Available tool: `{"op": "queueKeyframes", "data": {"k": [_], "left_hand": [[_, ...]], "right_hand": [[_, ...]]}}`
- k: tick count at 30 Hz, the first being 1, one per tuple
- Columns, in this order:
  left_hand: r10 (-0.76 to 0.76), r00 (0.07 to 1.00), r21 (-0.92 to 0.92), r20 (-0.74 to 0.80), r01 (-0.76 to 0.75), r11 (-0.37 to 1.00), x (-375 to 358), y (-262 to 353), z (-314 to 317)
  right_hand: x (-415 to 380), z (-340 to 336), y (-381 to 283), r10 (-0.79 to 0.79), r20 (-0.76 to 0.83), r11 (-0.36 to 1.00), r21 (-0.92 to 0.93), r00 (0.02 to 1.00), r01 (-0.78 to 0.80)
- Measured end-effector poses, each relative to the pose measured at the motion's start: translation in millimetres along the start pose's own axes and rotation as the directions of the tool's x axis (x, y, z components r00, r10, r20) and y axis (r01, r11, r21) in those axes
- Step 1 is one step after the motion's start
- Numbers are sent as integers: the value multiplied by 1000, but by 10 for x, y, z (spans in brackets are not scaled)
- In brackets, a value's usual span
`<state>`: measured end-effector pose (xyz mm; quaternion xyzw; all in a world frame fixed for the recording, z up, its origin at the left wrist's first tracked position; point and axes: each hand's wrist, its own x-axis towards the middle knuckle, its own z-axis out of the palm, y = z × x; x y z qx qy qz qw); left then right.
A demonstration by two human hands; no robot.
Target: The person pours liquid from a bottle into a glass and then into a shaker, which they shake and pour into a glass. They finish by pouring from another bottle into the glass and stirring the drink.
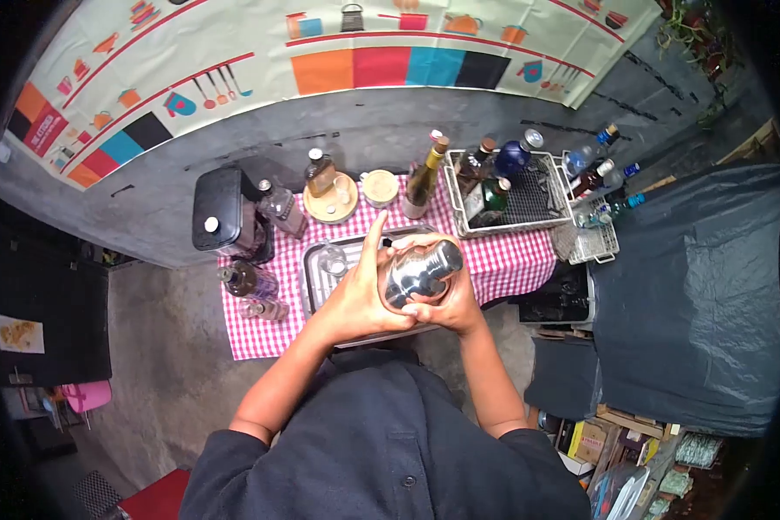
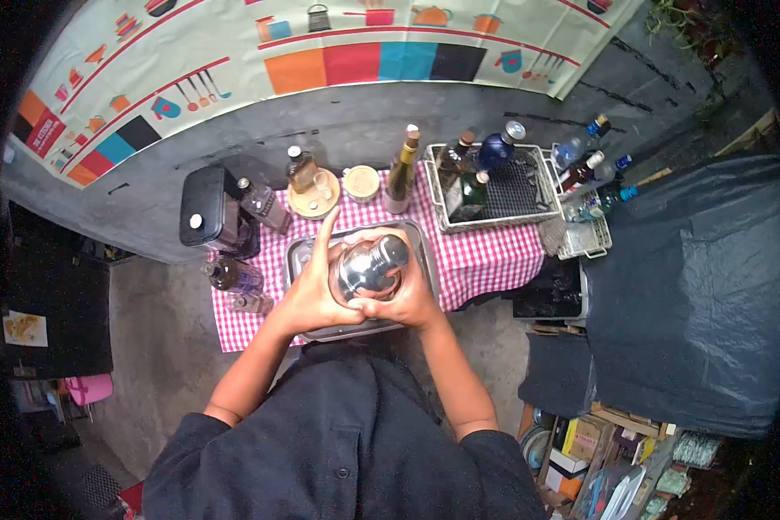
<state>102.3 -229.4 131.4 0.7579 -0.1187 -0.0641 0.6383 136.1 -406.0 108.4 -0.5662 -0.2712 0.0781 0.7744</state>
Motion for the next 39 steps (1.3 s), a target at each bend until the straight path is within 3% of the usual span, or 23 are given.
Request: {"op": "queueKeyframes", "data": {"k": [5, 6, 8, 9, 12, 16, 19, 23, 26, 28, 31, 33, 36, 37, 39], "left_hand": [[47, 997, -186, -61, -57, 981, -216, -237, -284], [70, 993, -280, -91, -93, 955, -253, -188, -333], [73, 989, -297, -127, -109, 949, -377, -244, -484], [142, 983, -201, -112, -162, 966, -436, -200, -560], [68, 982, -154, -178, -96, 983, -611, -276, -659], [15, 980, -119, -197, -39, 992, -774, -198, -887], [98, 980, -177, -176, -129, 976, -870, -131, -971], [67, 994, -274, -87, -88, 958, -928, -172, -1080], [-63, 991, -379, -118, 14, 925, -923, -166, -1046], [-107, 966, -421, -233, -1, 907, -867, -174, -938], [-104, 930, -313, -353, -13, 950, -845, -300, -833], [-152, 884, -207, -443, 65, 976, -835, -288, -762], [-114, 908, -157, -402, 54, 986, -847, -246, -770], [-61, 927, -197, -371, -14, 980, -848, -186, -770], [-31, 947, -236, -321, -49, 971, -871, -216, -751]], "right_hand": [[92, 450, 88, 27, -76, 999, -24, 997, -29], [150, 490, 102, -28, -23, 987, -158, 999, 24], [246, 635, 82, -106, 32, 968, -227, 994, 111], [275, 713, 63, -77, 21, 985, -156, 997, 79], [398, 933, -4, -80, 19, 995, -51, 997, 81], [570, 1105, -20, -61, 212, 992, -92, 975, 82], [648, 1179, 31, -60, 358, 998, 37, 932, 49], [735, 1279, 73, -36, 425, 992, 123, 905, -18], [782, 1270, 265, 15, 416, 971, 212, 909, -113], [785, 1241, 300, 79, 365, 979, 147, 927, -142], [750, 1222, 366, 111, 316, 976, 144, 942, -164], [729, 1209, 380, 123, 272, 969, 173, 954, -174], [715, 1181, 359, 72, 307, 979, 161, 949, -126], [716, 1151, 334, 41, 358, 992, 93, 933, -79], [690, 1145, 249, 29, 391, 983, 158, 920, -98]]}}
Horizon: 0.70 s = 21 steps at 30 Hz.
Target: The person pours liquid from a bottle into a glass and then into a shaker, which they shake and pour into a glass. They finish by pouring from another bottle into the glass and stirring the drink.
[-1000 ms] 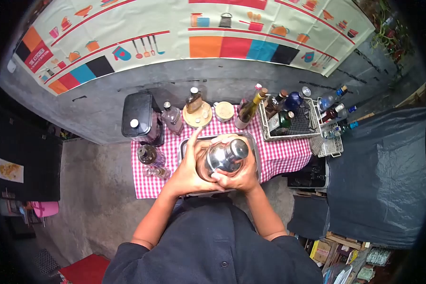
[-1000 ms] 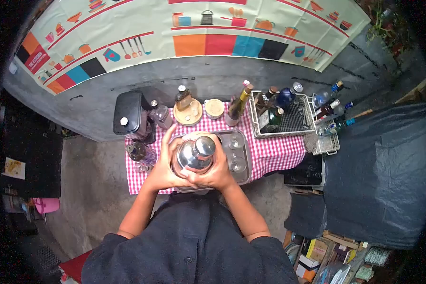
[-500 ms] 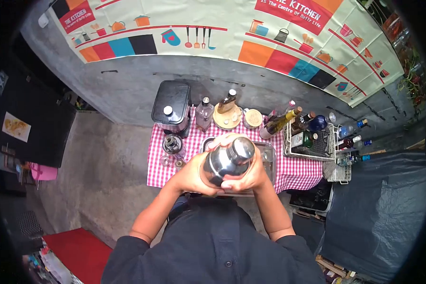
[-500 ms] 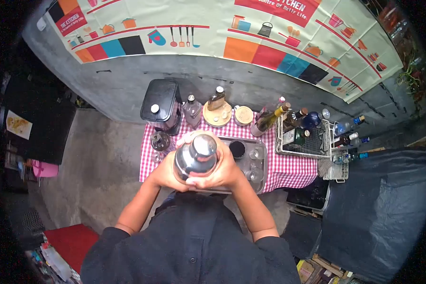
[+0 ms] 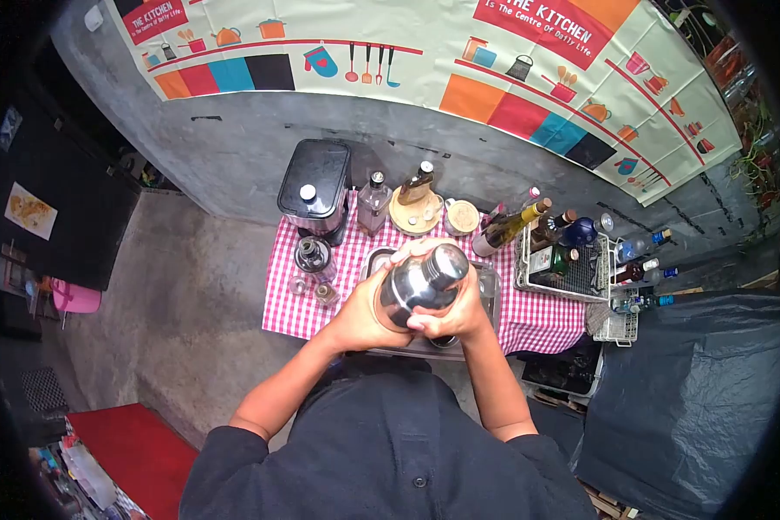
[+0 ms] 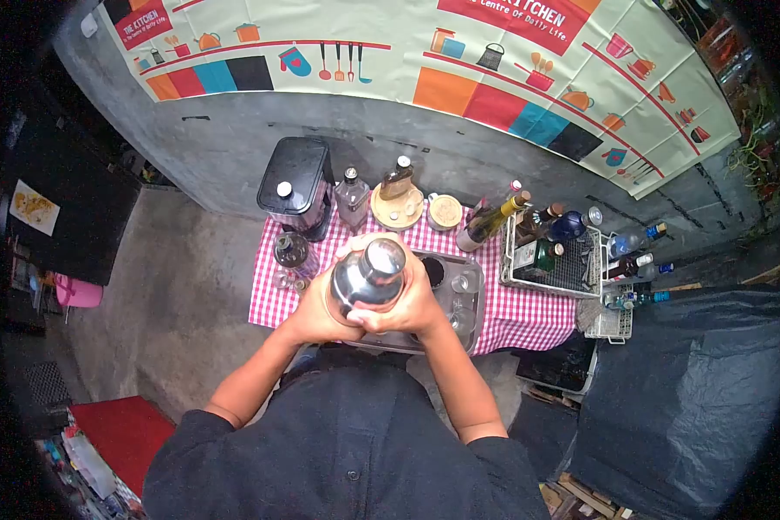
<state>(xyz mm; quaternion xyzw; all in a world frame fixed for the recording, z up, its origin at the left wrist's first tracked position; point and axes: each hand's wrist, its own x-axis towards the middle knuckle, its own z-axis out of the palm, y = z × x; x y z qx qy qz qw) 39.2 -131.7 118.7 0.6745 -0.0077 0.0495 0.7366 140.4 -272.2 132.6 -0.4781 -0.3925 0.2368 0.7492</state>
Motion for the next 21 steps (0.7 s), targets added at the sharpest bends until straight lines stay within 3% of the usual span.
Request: {"op": "queueKeyframes", "data": {"k": [2, 6, 7, 9, 10, 11, 13, 14, 16, 19, 20, 21], "left_hand": [[3, 990, -78, 138, 8, 997, -8, 16, -24], [36, 973, -101, 227, -13, 995, 34, 18, -28], [37, 973, -102, 229, -14, 995, 36, 29, 10], [-60, 996, -123, 72, 69, 990, 38, 77, 86], [-82, 995, -43, 64, 85, 995, 50, 74, 66], [-85, 994, -45, 69, 88, 995, 48, 47, 78], [12, 997, 35, -73, -9, 999, 62, 27, 129], [-9, 993, 29, -119, 13, 1000, 47, 61, 173], [-14, 993, 96, -118, 25, 995, 57, 30, 143], [-16, 998, 163, -60, 25, 986, 96, -18, 8], [1, 1000, 92, 21, -3, 996, 93, -27, -20], [24, 995, 17, 96, -26, 1000, 87, -30, -49]], "right_hand": [[-9, 9, -69, -30, 27, 1000, 0, 999, 30], [-25, 9, -136, -43, 47, 999, 33, 998, 42], [-35, -5, -118, -43, 46, 999, 31, 998, 42], [-43, -32, -47, -25, -27, 998, 49, 999, 26], [-35, 3, -50, -30, -61, 998, 45, 998, 32], [-23, 10, -13, -59, -66, 995, 72, 996, 64], [-20, -13, 45, -72, -82, 994, 71, 994, 78], [-22, -22, 61, -72, -82, 994, 70, 994, 78], [-48, -39, 72, 15, -160, 999, 32, 987, -10], [-119, -10, 56, -30, -169, 995, -98, 985, 13], [-101, -48, 29, -52, -103, 995, -88, 993, 43], [-81, -127, 0, -56, -8, 997, 58, 998, 57]]}}
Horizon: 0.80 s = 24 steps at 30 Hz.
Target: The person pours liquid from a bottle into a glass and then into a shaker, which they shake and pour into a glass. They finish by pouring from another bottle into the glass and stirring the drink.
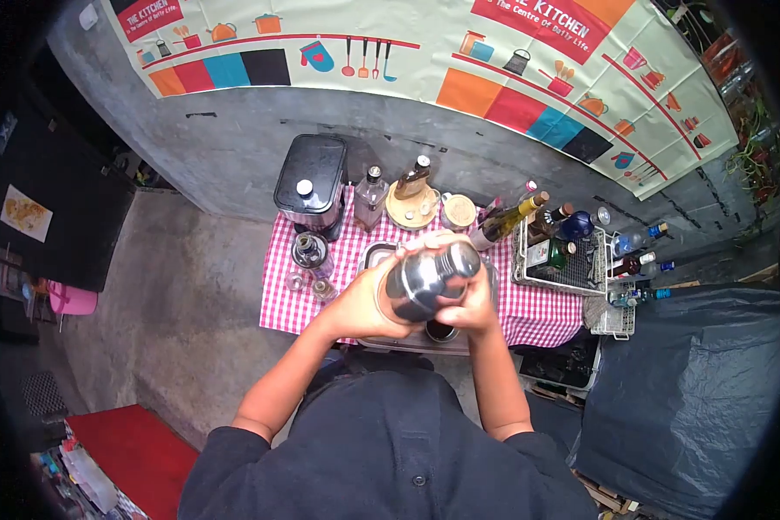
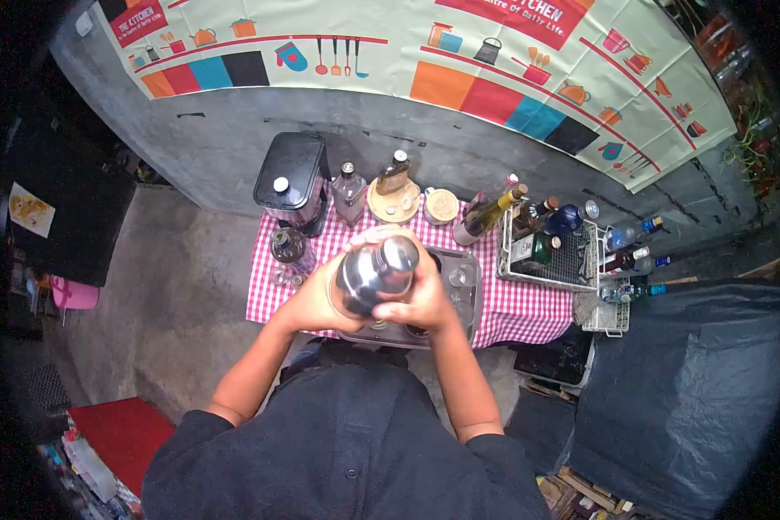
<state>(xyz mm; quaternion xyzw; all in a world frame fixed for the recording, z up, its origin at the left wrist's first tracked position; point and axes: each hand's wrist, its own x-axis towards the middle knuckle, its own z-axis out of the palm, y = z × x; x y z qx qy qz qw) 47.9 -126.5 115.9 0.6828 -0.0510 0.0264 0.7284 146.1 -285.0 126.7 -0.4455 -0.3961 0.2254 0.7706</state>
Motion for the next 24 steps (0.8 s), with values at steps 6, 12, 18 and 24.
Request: {"op": "queueKeyframes", "data": {"k": [6, 12, 18, 24], "left_hand": [[-82, 969, 45, 231, 74, 996, -157, -75, -166], [-158, 971, 87, 180, 144, 986, -311, 1, -276], [-186, 959, 362, -213, 254, 897, -447, -102, 85], [-186, 964, 342, -190, 243, 908, -419, -121, 498]], "right_hand": [[255, 85, -322, 179, 338, 982, -117, 924, -148], [380, 73, -91, 66, 517, 979, -198, 854, 45], [221, 2, -18, 47, 431, 991, -134, 901, 13], [-145, -384, -120, 205, 405, 978, -130, 891, -166]]}}
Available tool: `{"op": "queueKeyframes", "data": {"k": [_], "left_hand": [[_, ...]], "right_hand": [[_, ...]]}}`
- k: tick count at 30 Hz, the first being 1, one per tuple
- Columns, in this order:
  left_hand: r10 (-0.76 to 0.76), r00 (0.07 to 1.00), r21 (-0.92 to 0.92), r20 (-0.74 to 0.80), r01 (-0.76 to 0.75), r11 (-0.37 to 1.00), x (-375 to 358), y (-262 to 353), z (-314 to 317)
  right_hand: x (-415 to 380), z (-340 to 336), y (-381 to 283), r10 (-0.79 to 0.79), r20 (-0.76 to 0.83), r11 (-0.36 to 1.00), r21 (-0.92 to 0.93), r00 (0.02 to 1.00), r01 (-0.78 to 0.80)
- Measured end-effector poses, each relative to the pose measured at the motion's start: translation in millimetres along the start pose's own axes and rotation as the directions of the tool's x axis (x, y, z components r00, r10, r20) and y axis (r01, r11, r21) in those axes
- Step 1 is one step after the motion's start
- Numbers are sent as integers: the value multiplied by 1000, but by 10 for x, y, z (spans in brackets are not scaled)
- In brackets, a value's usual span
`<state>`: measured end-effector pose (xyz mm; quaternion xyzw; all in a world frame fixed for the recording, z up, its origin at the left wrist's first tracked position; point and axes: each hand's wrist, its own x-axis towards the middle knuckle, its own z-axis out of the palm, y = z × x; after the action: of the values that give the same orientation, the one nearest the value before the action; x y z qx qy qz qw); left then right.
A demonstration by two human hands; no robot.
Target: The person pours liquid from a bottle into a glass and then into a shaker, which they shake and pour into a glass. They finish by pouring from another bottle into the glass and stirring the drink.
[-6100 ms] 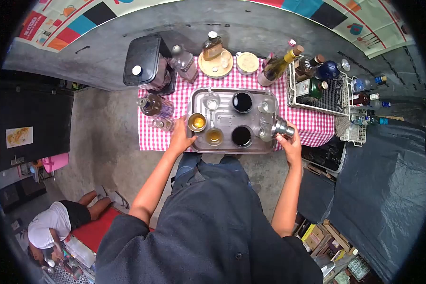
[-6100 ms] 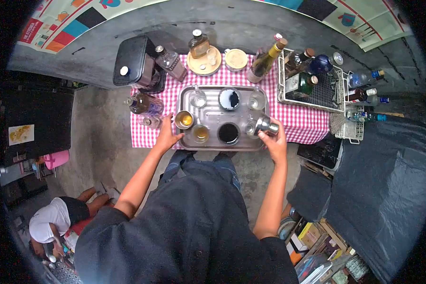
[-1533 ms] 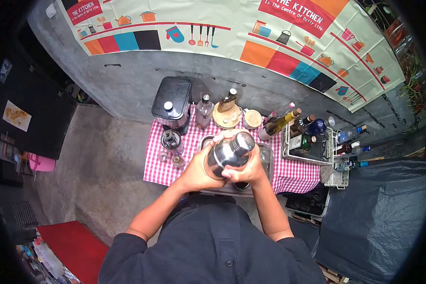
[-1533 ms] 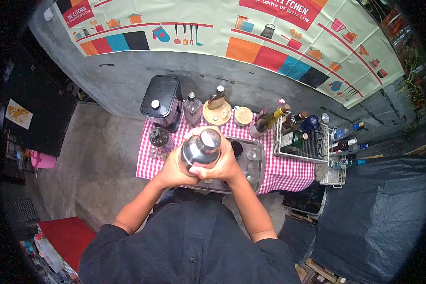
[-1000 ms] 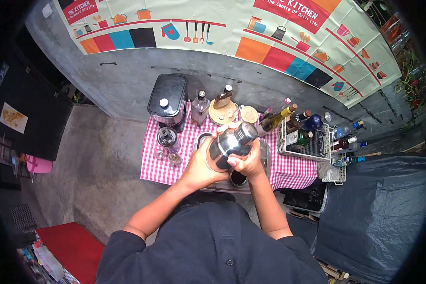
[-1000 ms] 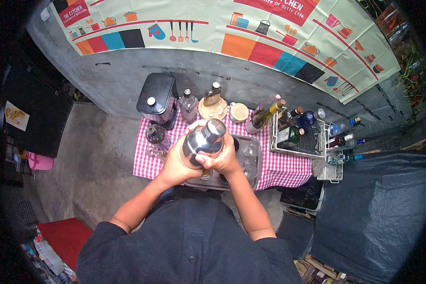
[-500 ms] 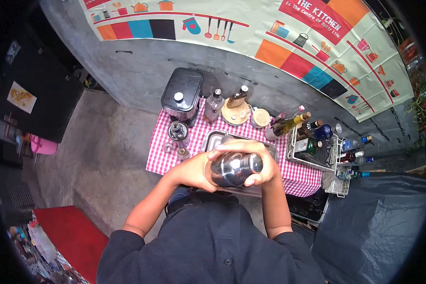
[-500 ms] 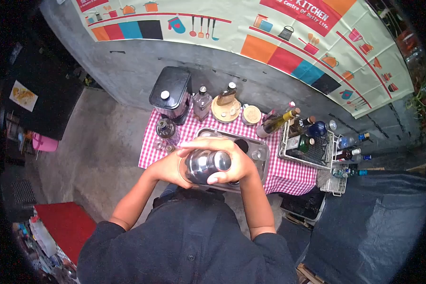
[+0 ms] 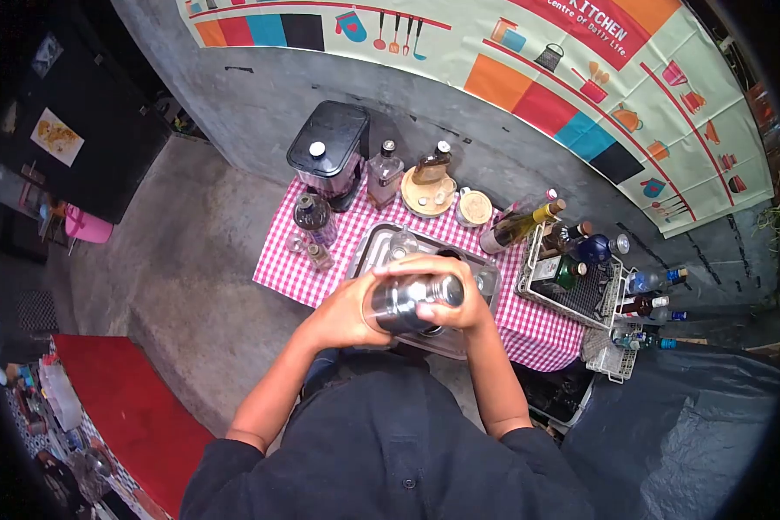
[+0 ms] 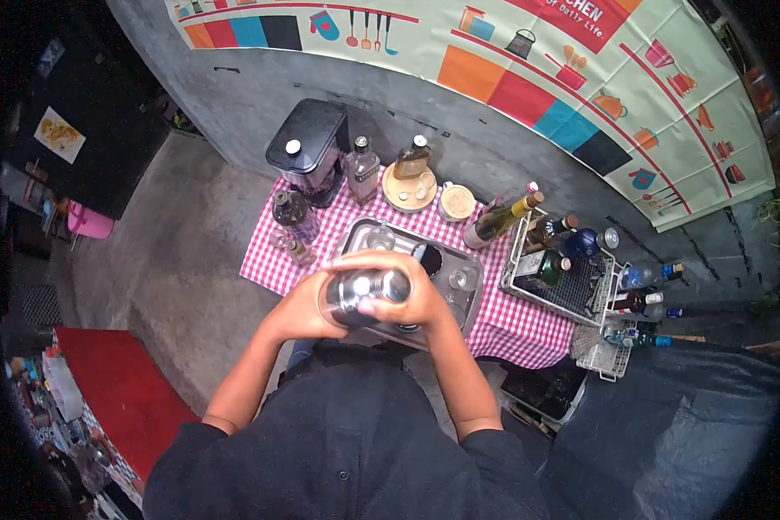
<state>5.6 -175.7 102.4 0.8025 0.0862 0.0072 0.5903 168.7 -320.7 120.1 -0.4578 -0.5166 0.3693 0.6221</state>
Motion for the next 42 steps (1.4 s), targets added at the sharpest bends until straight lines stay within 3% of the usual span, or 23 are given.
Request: {"op": "queueKeyframes", "data": {"k": [3, 4, 6, 7, 9, 10, 13, 18, 22, 24, 26, 27, 30, 31, 37, 40, 42], "left_hand": [[87, 978, -212, 191, -46, 976, 33, -11, 179], [100, 968, -185, 230, -57, 981, 22, -21, 231], [101, 968, -342, 231, -16, 940, 8, 19, 358], [100, 969, -343, 226, -17, 939, 17, 20, 400], [280, 954, -108, 105, -269, 957, 68, -14, 448], [279, 955, -109, 102, -269, 957, 63, -34, 494], [59, 995, -132, 86, -48, 990, 77, -133, 575], [60, 990, -82, -127, -71, 994, 85, -112, 699], [32, 965, 30, -261, -25, 999, 99, -63, 763], [-48, 976, -37, -211, 41, 998, 91, -64, 787], [74, 990, -182, -121, -95, 979, 91, -102, 841], [70, 996, -284, -59, -84, 955, 94, 18, 851], [60, 997, -365, 56, -36, 930, 116, 7, 946], [25, 998, -308, 63, -4, 951, 157, 15, 946], [-96, 959, -274, -268, 20, 962, 100, 129, 1193], [-151, 932, -207, -330, 85, 975, 164, 254, 1251], [-231, 931, -264, -282, 157, 952, 231, 250, 1265]], "right_hand": [[-170, 19, -109, -40, -1, 966, 255, 999, 39], [-185, 48, -162, -51, -27, 931, 361, 998, 57], [-179, -119, -195, -125, 189, 992, 56, 974, 117], [-216, -131, -180, -120, 198, 993, 48, 973, 113], [-246, -125, -212, -111, 192, 994, 43, 975, 104], [-269, -147, -158, -128, 194, 991, 69, 973, 117], [-290, -142, -60, -116, 92, 990, 89, 989, 107], [-356, -152, 33, -131, 26, 989, 68, 991, 129], [-478, -188, 100, -18, -132, 997, 66, 991, 27], [-546, -200, 108, 47, -139, 965, 262, 989, -9], [-606, -192, 12, -59, -76, 958, 277, 995, 77], [-638, -221, -51, -66, -19, 990, 124, 998, 67], [-697, -252, 31, -74, -10, 994, 82, 997, 74], [-686, -218, 21, -78, -62, 982, 169, 995, 88], [-785, -193, 172, -179, -231, 972, 106, 956, 208], [-743, -207, 180, -73, -313, 958, 242, 947, 154], [-713, -297, 208, -67, -298, 962, 234, 952, 141]]}}
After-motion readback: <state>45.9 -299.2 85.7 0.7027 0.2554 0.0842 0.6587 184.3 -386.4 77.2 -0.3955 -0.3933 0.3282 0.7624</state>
